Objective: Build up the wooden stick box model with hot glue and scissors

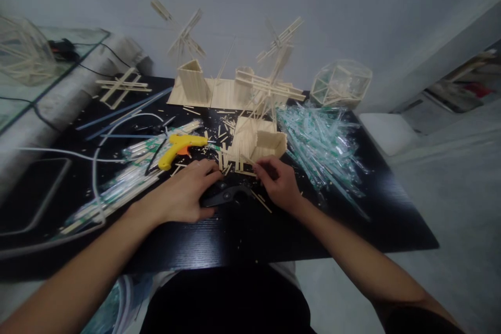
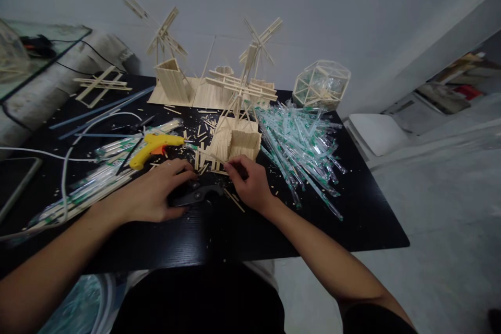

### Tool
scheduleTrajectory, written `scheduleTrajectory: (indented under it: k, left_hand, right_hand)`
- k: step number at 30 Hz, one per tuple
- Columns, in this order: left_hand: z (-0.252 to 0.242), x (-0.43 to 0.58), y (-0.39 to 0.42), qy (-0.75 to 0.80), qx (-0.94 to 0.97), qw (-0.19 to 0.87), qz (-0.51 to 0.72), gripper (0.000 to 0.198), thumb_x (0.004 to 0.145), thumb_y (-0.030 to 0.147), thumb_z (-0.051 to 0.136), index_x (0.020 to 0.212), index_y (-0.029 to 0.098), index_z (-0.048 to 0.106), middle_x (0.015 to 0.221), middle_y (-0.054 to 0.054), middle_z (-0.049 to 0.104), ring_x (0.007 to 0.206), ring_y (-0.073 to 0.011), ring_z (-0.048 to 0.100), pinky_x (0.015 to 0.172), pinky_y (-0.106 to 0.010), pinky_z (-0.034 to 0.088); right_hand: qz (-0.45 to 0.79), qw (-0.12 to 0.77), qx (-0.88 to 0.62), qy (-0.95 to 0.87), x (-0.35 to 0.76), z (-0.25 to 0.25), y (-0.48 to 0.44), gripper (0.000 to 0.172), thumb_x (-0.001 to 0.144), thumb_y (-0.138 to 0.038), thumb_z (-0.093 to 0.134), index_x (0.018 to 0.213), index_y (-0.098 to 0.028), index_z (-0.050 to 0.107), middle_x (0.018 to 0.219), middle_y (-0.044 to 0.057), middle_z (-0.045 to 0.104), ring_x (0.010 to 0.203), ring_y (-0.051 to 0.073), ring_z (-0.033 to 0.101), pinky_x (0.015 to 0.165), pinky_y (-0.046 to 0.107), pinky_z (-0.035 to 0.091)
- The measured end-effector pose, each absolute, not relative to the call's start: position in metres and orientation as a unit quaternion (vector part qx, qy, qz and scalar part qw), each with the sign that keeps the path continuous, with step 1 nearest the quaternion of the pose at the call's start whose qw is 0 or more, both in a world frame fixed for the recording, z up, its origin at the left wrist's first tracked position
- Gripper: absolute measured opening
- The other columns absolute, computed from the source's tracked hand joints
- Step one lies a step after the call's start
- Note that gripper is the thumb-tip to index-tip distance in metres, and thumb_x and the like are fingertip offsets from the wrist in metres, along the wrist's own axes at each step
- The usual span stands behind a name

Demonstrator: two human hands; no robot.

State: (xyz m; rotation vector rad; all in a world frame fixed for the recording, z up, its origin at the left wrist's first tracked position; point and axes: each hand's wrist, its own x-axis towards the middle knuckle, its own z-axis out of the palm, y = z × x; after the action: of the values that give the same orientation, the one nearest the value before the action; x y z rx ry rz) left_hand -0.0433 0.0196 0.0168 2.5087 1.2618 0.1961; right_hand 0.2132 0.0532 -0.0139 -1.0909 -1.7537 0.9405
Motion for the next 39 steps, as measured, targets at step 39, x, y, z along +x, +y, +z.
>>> scheduleTrajectory:
  k: [39]
  left_hand:
    - [0.005,-0.032,0.021,0.501,0.731,0.283,0.366,0.023,0.098,0.036,0.057,0.089,0.018,0.065,0.082,-0.001,0.068,0.076,-0.0154,0.062,0.073,-0.028,0.048]
  right_hand:
    - [0.419,0.366,-0.377,-0.741,0.210,-0.012,0.046,0.019,0.093,-0.034,0.067,0.083,-0.019,0.072,0.070,0.002,0.069,0.060,0.014,0.059,0.055,0.025,0.046]
